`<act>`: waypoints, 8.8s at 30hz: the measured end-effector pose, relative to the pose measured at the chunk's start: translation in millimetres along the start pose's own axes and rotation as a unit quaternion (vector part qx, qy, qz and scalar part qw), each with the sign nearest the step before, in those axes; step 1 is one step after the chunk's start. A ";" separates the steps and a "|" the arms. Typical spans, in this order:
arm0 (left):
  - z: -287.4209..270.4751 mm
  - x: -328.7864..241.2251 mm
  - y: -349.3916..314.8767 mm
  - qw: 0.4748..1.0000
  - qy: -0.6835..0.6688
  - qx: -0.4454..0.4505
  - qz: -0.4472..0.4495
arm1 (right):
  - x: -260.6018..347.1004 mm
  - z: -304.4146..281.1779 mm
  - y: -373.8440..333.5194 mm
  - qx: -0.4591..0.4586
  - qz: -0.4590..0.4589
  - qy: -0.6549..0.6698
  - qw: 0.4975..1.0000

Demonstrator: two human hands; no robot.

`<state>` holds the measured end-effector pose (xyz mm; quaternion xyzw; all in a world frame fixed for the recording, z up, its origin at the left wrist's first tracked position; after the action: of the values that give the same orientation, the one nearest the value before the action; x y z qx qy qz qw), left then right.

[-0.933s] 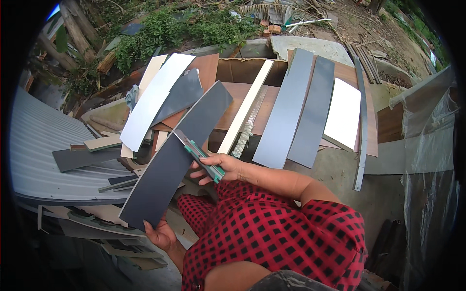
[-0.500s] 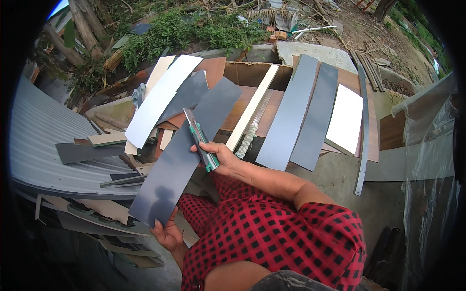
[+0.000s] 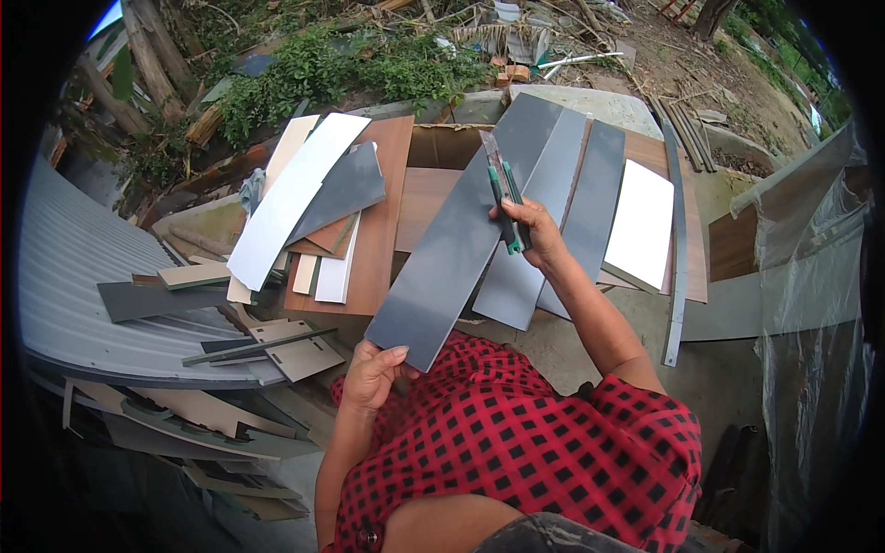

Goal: Trimming excess laminate from the edges of wood panels using a utility knife.

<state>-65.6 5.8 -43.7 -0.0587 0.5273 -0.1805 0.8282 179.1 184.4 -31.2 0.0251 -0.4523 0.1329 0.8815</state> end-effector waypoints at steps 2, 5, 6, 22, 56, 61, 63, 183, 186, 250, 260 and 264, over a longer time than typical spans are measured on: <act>14.5 4.3 18.6 0.999 0.016 0.021 -0.019 | 13.5 -23.5 -5.0 -0.029 -0.007 0.002 1.000; 39.3 18.4 43.2 0.994 0.038 0.072 -0.071 | 27.8 -70.4 -11.2 -0.073 -0.016 -0.010 0.997; 48.6 25.0 49.1 0.989 0.042 0.097 -0.100 | 36.1 -79.0 -16.2 -0.084 -0.017 -0.018 0.996; 102.5 88.0 91.0 0.940 0.011 0.222 -0.260 | 55.0 -195.0 -22.4 -0.134 0.035 -0.061 0.989; -97.8 -31.0 87.0 0.998 -0.047 -0.038 0.018 | 58.3 -131.1 -29.8 -0.093 -0.073 -0.620 0.776; -252.1 -59.2 45.8 0.917 -0.088 -0.385 0.060 | 51.7 -95.7 -21.6 -0.081 -0.042 -0.657 0.748; -292.4 -60.9 36.1 0.874 -0.112 -0.469 0.068 | 46.9 -107.1 -16.8 -0.085 -0.002 -0.683 0.726; -109.9 -72.5 -138.0 0.852 0.194 -0.289 0.391 | 10.8 57.5 80.9 -0.020 -0.266 -0.715 0.647; -108.7 -71.9 -132.4 0.853 0.208 -0.289 0.382 | 22.0 25.3 96.9 -0.097 -0.236 -0.732 0.632; -90.5 -16.2 -202.6 0.816 0.415 -0.387 0.110 | -79.8 149.9 -25.0 0.190 0.103 -0.127 0.968; -72.2 -35.0 -215.0 0.633 0.635 -0.443 0.001 | -90.7 154.7 -19.9 0.169 0.151 -0.144 0.963; -65.9 -43.2 -215.6 0.605 0.663 -0.438 -0.054 | -94.4 155.3 -13.9 0.165 0.157 -0.140 0.964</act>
<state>-192.0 -172.6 26.3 -0.3070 0.9438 0.0387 0.1161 7.4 125.4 -14.5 0.1170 -0.5414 0.3378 0.7610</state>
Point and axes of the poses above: each hand's wrist, its own y-axis towards the middle knuckle, its own z-axis out of the palm, x = y × z, the point moved 6 cm from there along y, towards the middle knuckle, and after that the axes turned 10 degrees about y, right-handed, at the moved point
